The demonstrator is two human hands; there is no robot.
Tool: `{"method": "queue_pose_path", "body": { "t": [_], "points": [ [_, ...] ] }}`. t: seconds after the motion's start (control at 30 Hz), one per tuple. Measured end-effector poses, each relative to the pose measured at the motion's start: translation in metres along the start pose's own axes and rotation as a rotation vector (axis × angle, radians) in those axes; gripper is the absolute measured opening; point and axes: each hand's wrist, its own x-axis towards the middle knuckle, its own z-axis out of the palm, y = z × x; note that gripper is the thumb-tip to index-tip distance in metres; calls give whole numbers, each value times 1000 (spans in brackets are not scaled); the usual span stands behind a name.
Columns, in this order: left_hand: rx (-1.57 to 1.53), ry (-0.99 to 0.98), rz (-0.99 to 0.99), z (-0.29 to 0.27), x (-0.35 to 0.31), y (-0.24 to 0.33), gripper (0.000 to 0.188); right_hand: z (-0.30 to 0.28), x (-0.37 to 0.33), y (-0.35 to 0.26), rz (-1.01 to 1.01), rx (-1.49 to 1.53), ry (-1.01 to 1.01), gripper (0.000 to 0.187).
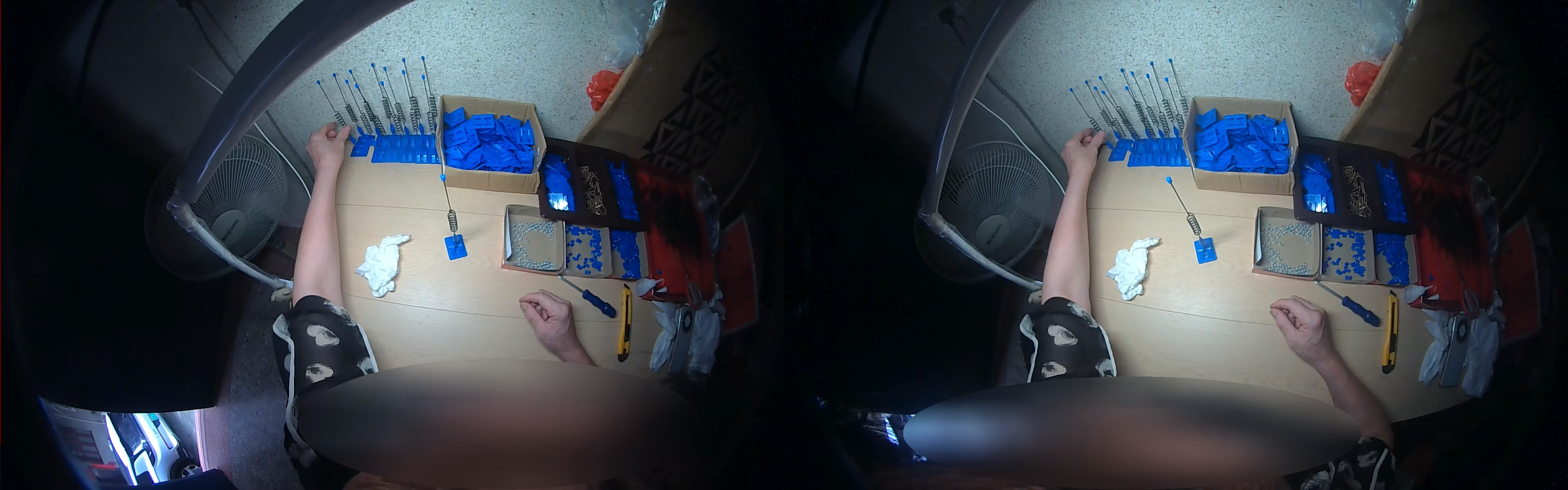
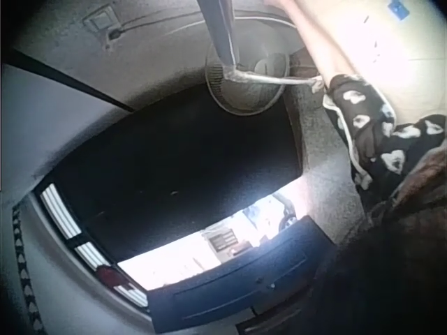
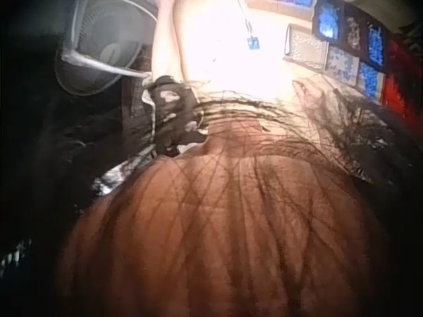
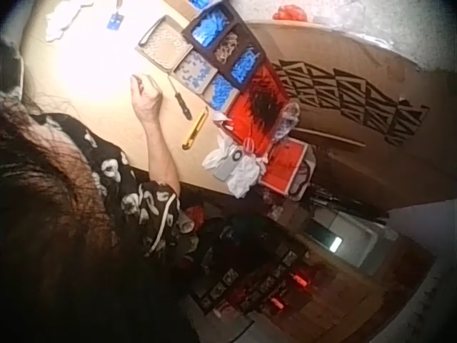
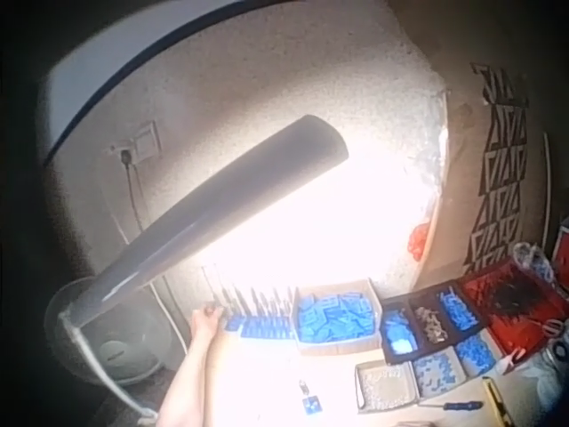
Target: The person assembles a small electrical component by attaching a metal spring to a blue plastic base, then adjusts the spring with a screwdriver.
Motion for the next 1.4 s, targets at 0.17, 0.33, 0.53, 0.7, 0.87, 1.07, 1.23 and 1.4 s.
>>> {"method": "queue_pose_path", "body": {
  "t": [0.17, 0.33, 0.53, 0.7, 0.87, 1.07, 1.23, 1.4],
  "points": [
    [-120, 63, 14, 11, 33, -9, 44, 6, 3, -3, 3, 11, -23, 6],
    [-173, 17, -113, 7, 40, -1, 37, 3, 2, -6, -12, -7, -37, 6],
    [-352, 57, -24, -41, 31, -50, 28, 8, -1, -9, -49, 16, -64, 6],
    [-515, -167, -83, -80, -34, -3, 27, 15, -15, -4, 15, -7, -10, 6],
    [-479, -536, 77, -124, -90, 20, 24, 41, -32, -22, 16, -1, -22, 6],
    [-547, -731, 184, -97, -102, 41, 24, 65, -42, -35, 25, 13, -13, 7],
    [-525, -797, 216, -82, -92, 41, 23, 79, -47, -41, 37, 19, -11, 7],
    [-511, -748, 316, -76, -81, 36, 24, 77, -42, -40, 23, 24, -20, 7]
  ]
}}
